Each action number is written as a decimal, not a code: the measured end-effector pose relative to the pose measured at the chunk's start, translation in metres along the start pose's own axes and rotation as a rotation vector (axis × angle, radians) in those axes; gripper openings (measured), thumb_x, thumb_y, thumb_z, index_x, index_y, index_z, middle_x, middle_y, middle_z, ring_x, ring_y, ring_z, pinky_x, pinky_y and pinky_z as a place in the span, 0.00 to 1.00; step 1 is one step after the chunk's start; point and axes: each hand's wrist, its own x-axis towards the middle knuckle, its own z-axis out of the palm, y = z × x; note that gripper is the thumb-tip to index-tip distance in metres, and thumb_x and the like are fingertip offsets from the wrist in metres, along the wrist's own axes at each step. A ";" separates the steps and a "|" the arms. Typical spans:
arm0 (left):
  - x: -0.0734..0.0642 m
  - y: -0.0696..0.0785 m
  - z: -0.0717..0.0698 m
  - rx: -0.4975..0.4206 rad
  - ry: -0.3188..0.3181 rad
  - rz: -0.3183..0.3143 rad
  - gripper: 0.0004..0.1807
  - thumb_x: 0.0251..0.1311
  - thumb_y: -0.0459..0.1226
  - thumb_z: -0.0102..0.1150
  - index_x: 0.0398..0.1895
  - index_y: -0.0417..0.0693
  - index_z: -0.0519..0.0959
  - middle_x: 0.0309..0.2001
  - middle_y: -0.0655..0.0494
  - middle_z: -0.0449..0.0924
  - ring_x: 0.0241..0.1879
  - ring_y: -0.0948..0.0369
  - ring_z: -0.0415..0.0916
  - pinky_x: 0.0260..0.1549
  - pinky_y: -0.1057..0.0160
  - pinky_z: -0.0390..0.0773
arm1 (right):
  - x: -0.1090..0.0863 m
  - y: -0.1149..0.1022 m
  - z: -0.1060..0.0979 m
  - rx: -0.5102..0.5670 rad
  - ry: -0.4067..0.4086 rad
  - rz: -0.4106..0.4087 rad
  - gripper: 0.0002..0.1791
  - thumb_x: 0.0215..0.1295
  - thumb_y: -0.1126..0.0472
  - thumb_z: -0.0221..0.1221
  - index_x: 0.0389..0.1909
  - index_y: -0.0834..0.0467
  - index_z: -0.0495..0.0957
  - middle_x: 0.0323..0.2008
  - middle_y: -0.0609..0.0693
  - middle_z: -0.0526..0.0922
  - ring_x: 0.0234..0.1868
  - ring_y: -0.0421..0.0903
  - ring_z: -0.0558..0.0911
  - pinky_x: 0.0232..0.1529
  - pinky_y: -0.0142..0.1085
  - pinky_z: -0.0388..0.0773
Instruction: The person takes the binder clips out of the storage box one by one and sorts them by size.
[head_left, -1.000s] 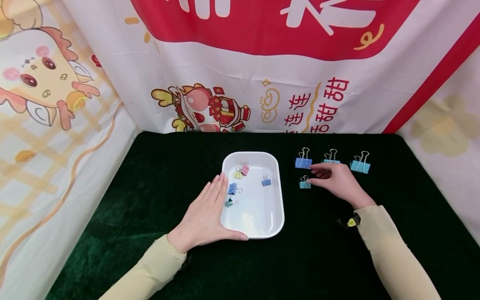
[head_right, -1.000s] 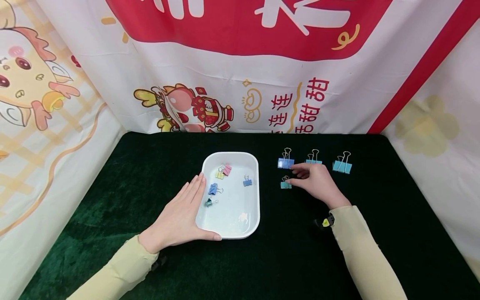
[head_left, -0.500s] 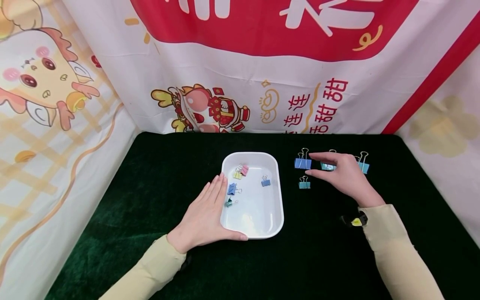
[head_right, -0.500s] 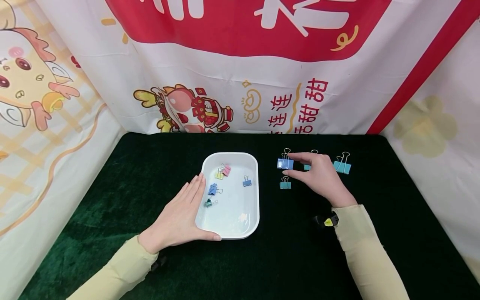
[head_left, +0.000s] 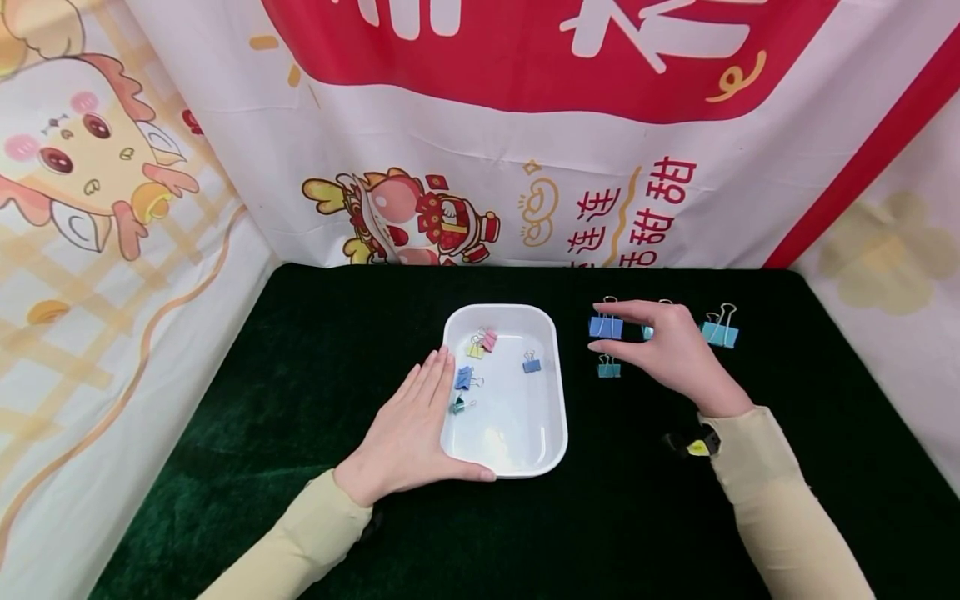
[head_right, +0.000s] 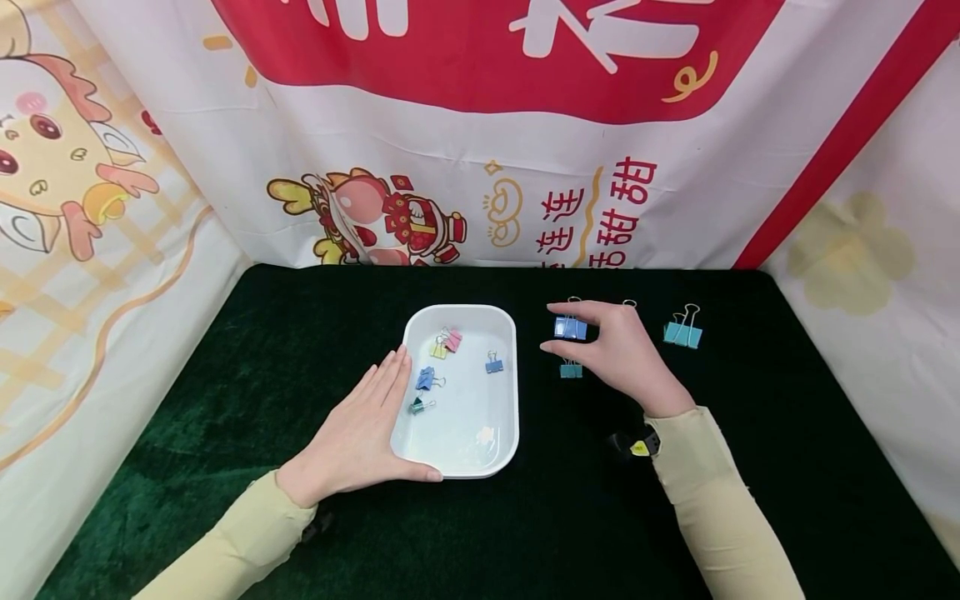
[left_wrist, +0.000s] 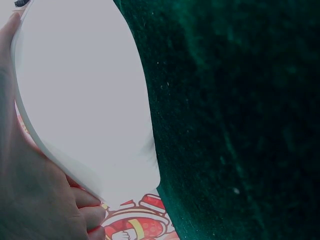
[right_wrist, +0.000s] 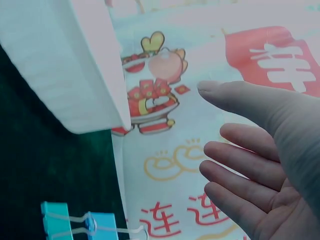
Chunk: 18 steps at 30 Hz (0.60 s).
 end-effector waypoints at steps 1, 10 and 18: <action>0.000 0.000 0.000 0.002 -0.002 -0.002 0.82 0.34 0.87 0.48 0.82 0.43 0.37 0.82 0.48 0.31 0.80 0.56 0.30 0.75 0.54 0.38 | 0.001 -0.002 0.002 0.003 -0.005 -0.008 0.29 0.57 0.48 0.76 0.59 0.53 0.84 0.58 0.51 0.83 0.60 0.53 0.79 0.61 0.59 0.73; 0.000 0.000 -0.001 0.007 -0.007 -0.007 0.82 0.34 0.88 0.45 0.82 0.42 0.38 0.82 0.49 0.30 0.80 0.56 0.30 0.75 0.55 0.38 | 0.015 -0.016 0.025 0.054 -0.074 -0.078 0.29 0.56 0.50 0.77 0.59 0.53 0.84 0.57 0.49 0.84 0.59 0.50 0.80 0.57 0.53 0.78; -0.001 0.001 -0.001 0.000 -0.015 -0.014 0.81 0.35 0.87 0.49 0.83 0.43 0.38 0.82 0.49 0.29 0.80 0.56 0.29 0.75 0.54 0.38 | 0.031 -0.024 0.050 0.095 -0.159 -0.106 0.29 0.56 0.56 0.77 0.59 0.55 0.83 0.56 0.49 0.84 0.58 0.49 0.82 0.57 0.49 0.79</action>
